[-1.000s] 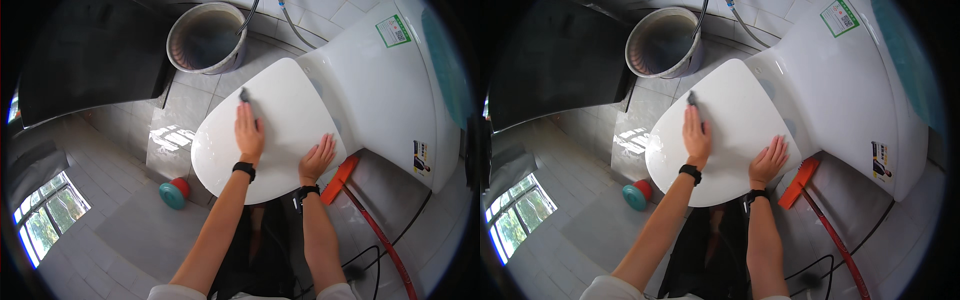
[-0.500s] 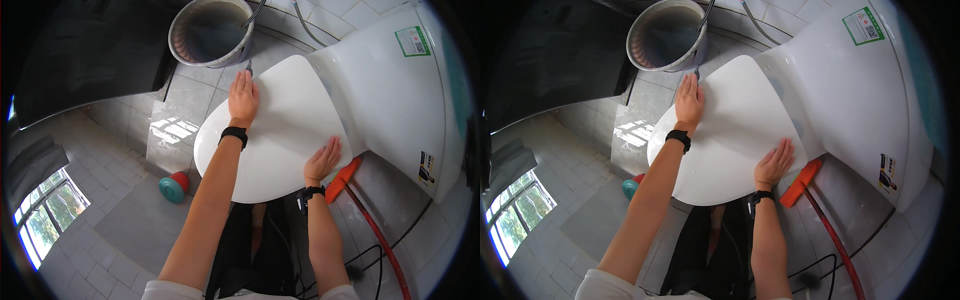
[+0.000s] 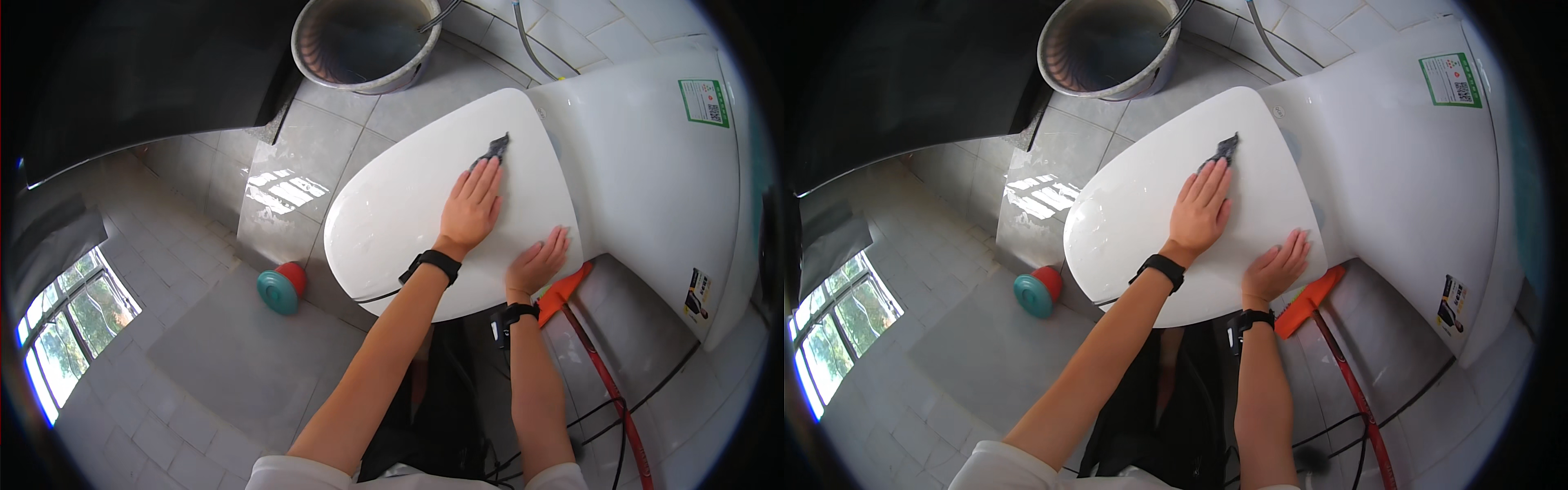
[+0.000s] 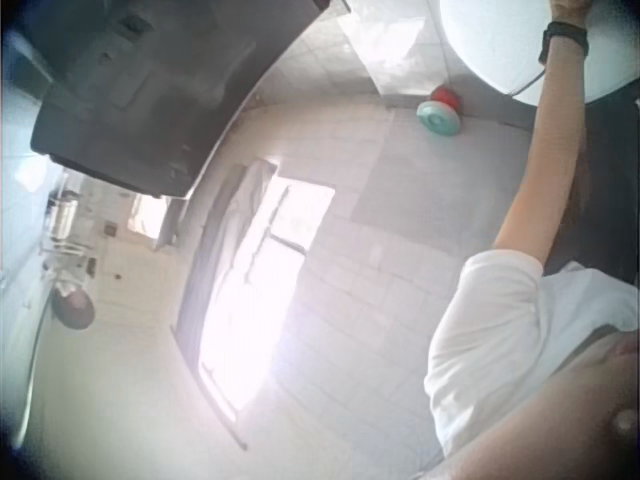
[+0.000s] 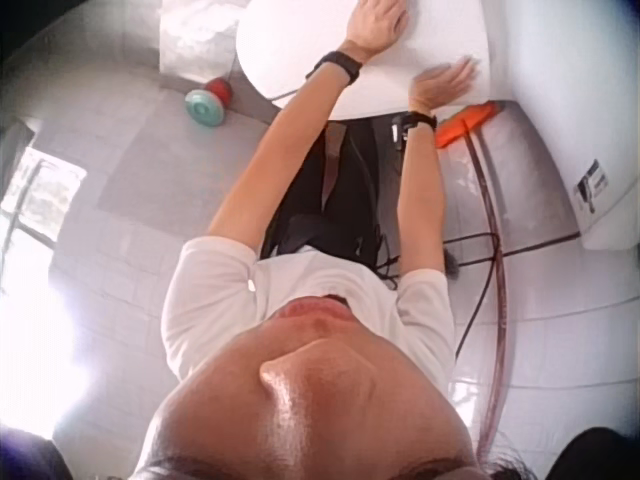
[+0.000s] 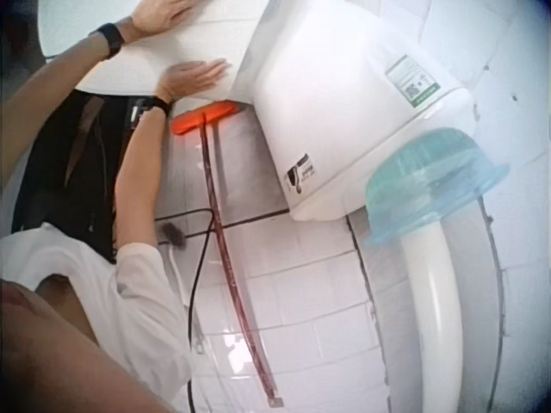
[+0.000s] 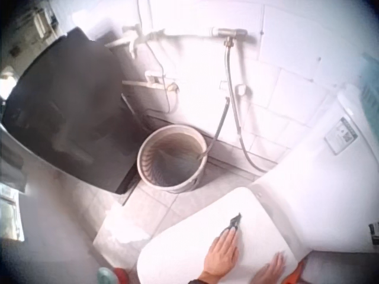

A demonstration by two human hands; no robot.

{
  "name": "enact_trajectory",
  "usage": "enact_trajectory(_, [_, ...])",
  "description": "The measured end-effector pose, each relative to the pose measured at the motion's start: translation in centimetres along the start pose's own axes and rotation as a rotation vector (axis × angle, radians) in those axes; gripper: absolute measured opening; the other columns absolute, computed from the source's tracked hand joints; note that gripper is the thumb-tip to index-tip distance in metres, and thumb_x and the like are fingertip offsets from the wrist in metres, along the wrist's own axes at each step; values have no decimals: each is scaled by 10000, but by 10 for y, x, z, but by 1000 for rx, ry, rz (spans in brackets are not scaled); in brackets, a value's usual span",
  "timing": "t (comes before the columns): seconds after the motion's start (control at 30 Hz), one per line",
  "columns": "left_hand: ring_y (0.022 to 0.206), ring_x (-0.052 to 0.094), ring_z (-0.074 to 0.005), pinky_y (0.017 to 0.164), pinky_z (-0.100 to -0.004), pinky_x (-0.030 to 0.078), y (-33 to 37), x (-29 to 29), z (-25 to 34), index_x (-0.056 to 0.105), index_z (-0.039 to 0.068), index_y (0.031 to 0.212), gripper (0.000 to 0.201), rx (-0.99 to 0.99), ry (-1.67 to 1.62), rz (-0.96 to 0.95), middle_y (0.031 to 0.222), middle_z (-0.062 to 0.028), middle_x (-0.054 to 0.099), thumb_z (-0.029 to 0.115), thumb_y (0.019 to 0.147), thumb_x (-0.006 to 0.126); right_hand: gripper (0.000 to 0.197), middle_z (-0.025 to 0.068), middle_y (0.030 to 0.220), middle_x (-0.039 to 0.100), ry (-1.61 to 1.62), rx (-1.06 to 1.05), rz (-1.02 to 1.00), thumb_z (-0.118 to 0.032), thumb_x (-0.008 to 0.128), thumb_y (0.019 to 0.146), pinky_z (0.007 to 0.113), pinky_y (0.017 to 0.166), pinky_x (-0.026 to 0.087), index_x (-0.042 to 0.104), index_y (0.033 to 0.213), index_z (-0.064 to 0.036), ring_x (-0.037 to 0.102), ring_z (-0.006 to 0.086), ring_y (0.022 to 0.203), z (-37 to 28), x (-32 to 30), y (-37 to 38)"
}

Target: The person cleans the top and exterior surfaces of a toilet tank and lid using a cloth, periodically rinsing the cloth in a bowl of water.

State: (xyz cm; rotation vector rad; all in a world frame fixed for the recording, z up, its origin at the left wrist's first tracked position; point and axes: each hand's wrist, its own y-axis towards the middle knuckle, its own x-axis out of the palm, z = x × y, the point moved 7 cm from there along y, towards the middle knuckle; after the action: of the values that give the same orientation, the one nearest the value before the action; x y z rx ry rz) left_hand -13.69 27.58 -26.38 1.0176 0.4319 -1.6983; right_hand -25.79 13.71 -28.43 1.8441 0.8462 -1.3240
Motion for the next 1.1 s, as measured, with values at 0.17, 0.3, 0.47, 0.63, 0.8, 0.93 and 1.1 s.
enact_trajectory(0.17, [1226, 412, -349, 985, -431, 349, -71, -63, -91, 443, -31, 1266, 461, -253, 230, 143, 1348, -175, 418, 107, 831, 509, 448, 114, 1405, 356, 21, -11, 24, -173, 336, 918, 495, 1049, 210, 377, 1343, -38, 300, 329, 1309, -3, -8, 4])
enact_trajectory(0.3, [1222, 404, -383, 988, -438, 341, -127, -104, -135, 440, -50, 1258, 419, -456, 341, 239, 1326, -214, 428, 75, 861, 479, 452, 115, 1409, 349, 21, 6, -8, -173, 338, 917, 498, 1054, 200, 370, 1347, -38, 290, 329, 1315, -6, -7, 2])
enact_trajectory(0.47, [1230, 392, -391, 996, -439, 332, -149, -94, -121, 432, -65, 1260, 412, -583, 437, 306, 1332, -229, 413, 73, 875, 474, 453, 117, 1415, 339, 14, 3, -17, -174, 344, 919, 493, 1061, 192, 363, 1351, -38, 277, 325, 1323, -6, -4, 1])
enact_trajectory(0.63, [1242, 390, -386, 1003, -433, 316, -119, -62, -75, 439, -72, 1255, 416, -577, 330, 300, 1352, -231, 394, 64, 864, 482, 455, 126, 1413, 340, 23, -26, 11, -185, 343, 923, 487, 1061, 194, 361, 1351, -34, 277, 328, 1322, -7, -3, 2])
enact_trajectory(0.8, [1258, 400, -271, 987, -414, 342, -64, -6, -6, 459, 5, 1271, 475, -296, 15, 95, 1371, -121, 411, 108, 815, 544, 453, 131, 1411, 341, 30, -54, 17, -192, 342, 926, 481, 1058, 199, 365, 1347, -27, 278, 335, 1320, -7, -2, 0])
enact_trajectory(0.93, [1224, 429, -239, 975, -385, 362, -6, -3, 2, 498, 10, 1220, 425, -142, -36, 89, 1330, -93, 456, 112, 811, 552, 440, 153, 1395, 352, 3, -91, 44, -183, 340, 933, 473, 1053, 218, 366, 1334, -2, 292, 349, 1305, -1, -1, 4])
enact_trajectory(1.1, [1145, 478, -267, 937, -375, 393, 60, -16, -41, 526, -2, 1143, 367, -75, 14, 272, 1241, -104, 514, 107, 794, 559, 431, 170, 1389, 349, -13, -126, 31, -170, 334, 939, 459, 1053, 234, 361, 1331, 8, 300, 359, 1293, -12, -6, 2])
